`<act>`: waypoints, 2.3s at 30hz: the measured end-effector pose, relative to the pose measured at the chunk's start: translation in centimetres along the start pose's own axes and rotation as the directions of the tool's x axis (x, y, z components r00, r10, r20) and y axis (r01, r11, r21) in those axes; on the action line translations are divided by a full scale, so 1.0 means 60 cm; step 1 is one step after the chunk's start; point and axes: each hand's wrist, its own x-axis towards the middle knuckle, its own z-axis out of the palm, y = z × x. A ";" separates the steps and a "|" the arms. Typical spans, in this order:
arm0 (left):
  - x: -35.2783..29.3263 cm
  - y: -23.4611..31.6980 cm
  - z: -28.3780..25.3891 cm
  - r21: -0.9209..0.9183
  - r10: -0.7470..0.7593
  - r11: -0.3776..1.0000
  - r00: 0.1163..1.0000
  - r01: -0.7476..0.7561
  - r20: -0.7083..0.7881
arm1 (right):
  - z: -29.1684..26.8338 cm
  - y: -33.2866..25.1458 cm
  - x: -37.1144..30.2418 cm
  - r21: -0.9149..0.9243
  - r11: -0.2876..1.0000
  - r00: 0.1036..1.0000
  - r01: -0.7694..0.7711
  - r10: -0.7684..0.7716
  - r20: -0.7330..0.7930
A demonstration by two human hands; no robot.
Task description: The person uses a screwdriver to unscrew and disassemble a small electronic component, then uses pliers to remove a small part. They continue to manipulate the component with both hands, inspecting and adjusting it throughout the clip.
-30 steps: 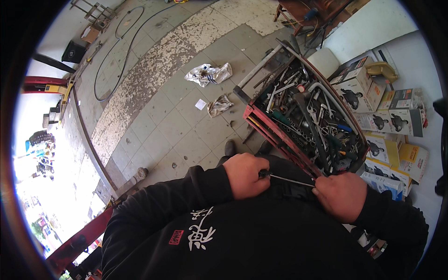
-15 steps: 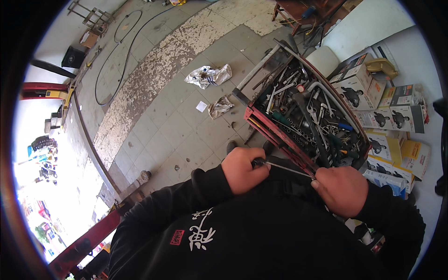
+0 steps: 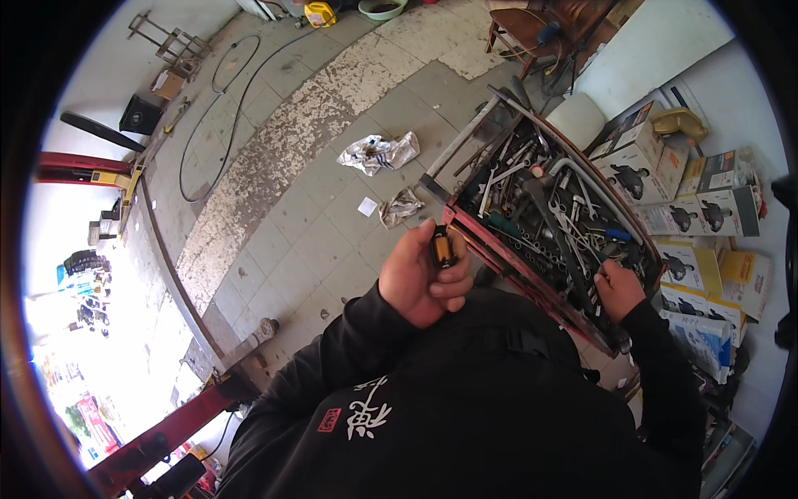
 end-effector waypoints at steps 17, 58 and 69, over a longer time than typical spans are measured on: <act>0.031 -0.031 0.023 0.035 0.186 0.983 0.959 -0.183 -0.214 | 0.122 0.233 0.031 -0.059 0.922 0.869 -0.382 0.337 -0.363; -0.005 -0.092 -0.065 -0.061 0.360 0.864 0.696 -0.500 -0.621 | 0.145 -0.188 0.245 -0.357 0.903 0.969 0.238 -0.196 0.151; -0.187 -0.058 -0.121 0.095 0.578 0.688 0.464 -0.720 -0.671 | 0.002 -0.157 0.275 -0.280 0.930 0.969 0.237 -0.205 0.137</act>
